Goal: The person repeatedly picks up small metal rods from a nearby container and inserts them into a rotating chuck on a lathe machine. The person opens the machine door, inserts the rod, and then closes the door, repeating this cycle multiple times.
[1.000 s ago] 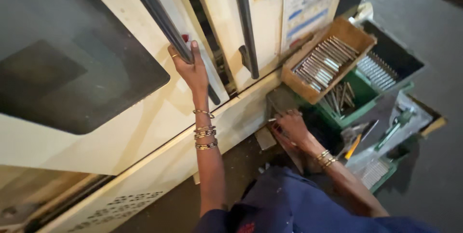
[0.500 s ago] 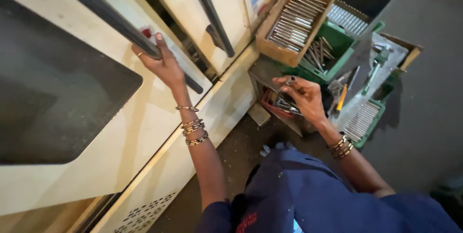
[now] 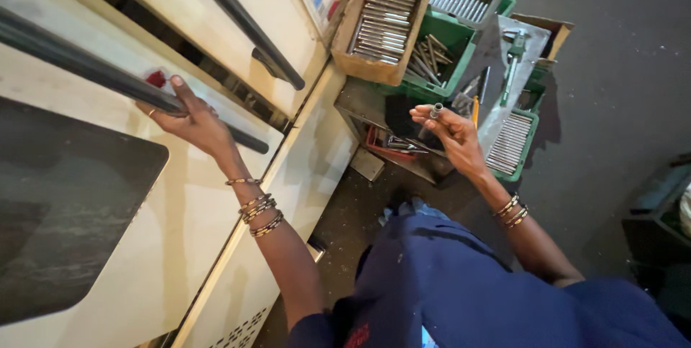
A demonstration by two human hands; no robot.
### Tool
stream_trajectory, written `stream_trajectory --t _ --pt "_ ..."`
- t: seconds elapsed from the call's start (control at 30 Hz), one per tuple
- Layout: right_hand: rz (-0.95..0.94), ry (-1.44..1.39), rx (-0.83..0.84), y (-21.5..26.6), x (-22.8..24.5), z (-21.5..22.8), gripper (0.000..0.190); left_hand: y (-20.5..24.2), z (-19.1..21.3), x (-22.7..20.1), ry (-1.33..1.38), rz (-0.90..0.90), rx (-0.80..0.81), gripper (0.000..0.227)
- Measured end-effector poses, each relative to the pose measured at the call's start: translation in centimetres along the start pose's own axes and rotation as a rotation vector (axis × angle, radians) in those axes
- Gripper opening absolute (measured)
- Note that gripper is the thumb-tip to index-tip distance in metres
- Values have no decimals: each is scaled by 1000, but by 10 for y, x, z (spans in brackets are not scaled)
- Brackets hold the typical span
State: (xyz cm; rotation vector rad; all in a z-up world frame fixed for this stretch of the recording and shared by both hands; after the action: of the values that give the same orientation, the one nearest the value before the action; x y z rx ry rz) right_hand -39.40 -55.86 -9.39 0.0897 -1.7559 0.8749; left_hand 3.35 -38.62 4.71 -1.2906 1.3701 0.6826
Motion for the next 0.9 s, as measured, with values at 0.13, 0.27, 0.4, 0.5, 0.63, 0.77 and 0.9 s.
stream_trajectory --t 0.13,0.27,0.4,0.5,0.63,0.77,0.9 --pt "-28 8 -34 4 -1 12 34 -1 -2 -4 -24 -79 22 52" --pt "13 -3 -31 5 10 14 33 -3 0 -2 -45 -74 2 53" --pt "-1 282 -27 -3 48 73 32 -4 -2 -3 -8 -91 20 59" --pt "101 146 -73 3 88 141 29 -3 0 2 -35 -47 8 57" --pt "-68 458 -20 20 27 162 30 1 1 -5 -56 -147 1 57" --pt "-248 652 -24 28 -27 166 29 -6 0 -2 -101 -28 -83 80" --pt "-164 198 -159 59 -13 148 24 -2 10 4 -91 -63 -36 81"
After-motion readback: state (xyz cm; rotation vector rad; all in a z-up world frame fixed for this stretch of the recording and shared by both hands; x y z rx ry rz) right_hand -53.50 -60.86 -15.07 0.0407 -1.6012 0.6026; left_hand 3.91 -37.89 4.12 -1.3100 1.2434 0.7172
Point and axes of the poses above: each hand's wrist, its own y-axis away from the middle knuckle, its own z-axis out of the back of the hand, x = y × z, the point moved 9 cm from there along -y, towards the middle knuckle, and after that the axes turned 15 degrees about z, right-handed, at the moved point
